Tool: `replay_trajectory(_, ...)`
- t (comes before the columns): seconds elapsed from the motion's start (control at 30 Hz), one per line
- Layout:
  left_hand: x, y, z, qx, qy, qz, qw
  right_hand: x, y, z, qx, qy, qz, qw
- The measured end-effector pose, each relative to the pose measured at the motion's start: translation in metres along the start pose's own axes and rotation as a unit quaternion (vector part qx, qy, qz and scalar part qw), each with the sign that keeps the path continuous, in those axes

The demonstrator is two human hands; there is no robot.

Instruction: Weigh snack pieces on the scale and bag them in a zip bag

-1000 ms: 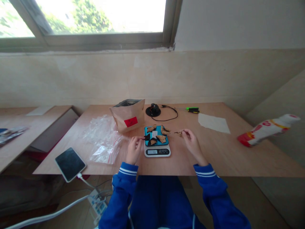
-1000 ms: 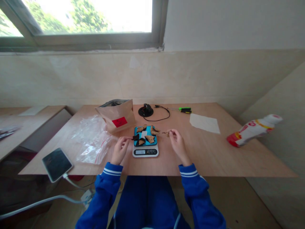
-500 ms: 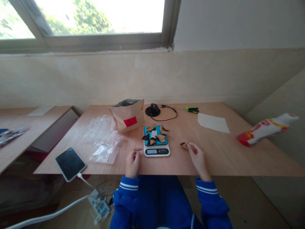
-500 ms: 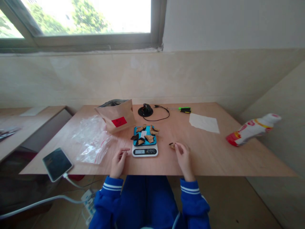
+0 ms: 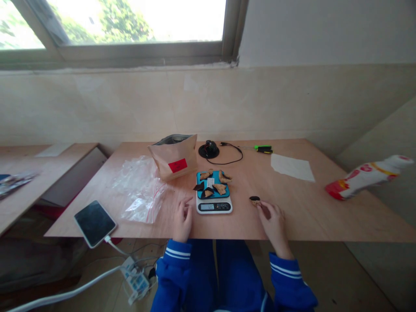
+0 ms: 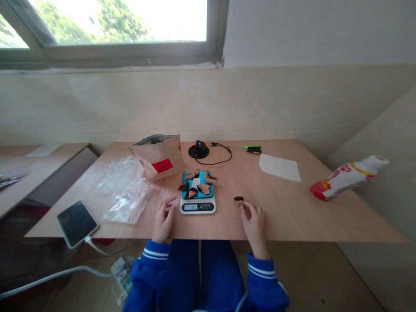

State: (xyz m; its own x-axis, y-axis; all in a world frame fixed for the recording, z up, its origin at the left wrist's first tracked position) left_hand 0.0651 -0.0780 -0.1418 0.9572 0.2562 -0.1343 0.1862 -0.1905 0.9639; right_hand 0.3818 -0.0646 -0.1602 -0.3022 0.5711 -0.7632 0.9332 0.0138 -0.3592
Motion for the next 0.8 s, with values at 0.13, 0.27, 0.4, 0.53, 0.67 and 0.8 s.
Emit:
replay_trajectory(0.13,0.012,0.011,-0.015,0.062,-0.033,-0.026,0.997,0.002,-0.001,0.001,-0.004,0.002,0.011,1.000)
replay_trajectory(0.27,0.027,0.015,-0.029,0.082,-0.059,-0.081,0.992,0.002,-0.003,0.001,-0.007,0.008,0.017,1.000)
replay_trajectory(0.4,0.036,0.012,-0.034,0.086,-0.057,-0.102,0.989,0.002,-0.002,0.002,-0.008,0.008,0.024,1.000)
replay_trajectory(0.53,0.039,0.010,-0.039,0.091,-0.060,-0.095,0.990,0.002,-0.001,0.003,-0.005,0.005,0.025,1.000)
replay_trajectory(0.67,0.042,0.009,-0.047,0.075,-0.075,-0.074,0.992,0.003,-0.001,0.004,-0.001,0.004,0.018,1.000)
replay_trajectory(0.8,0.041,0.010,-0.046,0.087,-0.077,-0.042,0.992,0.004,0.000,0.005,0.008,-0.004,0.021,1.000)
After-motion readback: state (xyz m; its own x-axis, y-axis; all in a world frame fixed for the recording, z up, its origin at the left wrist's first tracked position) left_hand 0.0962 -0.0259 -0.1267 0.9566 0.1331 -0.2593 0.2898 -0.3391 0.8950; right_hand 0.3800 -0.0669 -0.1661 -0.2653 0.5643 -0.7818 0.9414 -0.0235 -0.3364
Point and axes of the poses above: each hand's wrist, its own z-axis away from the middle knuckle, its own x-axis out of the palm, y = z × x, the point moved 1 cm from there along -z, towards the middle knuckle, and after that the axes turned 13 degrees about z, right-handed, at the moved point
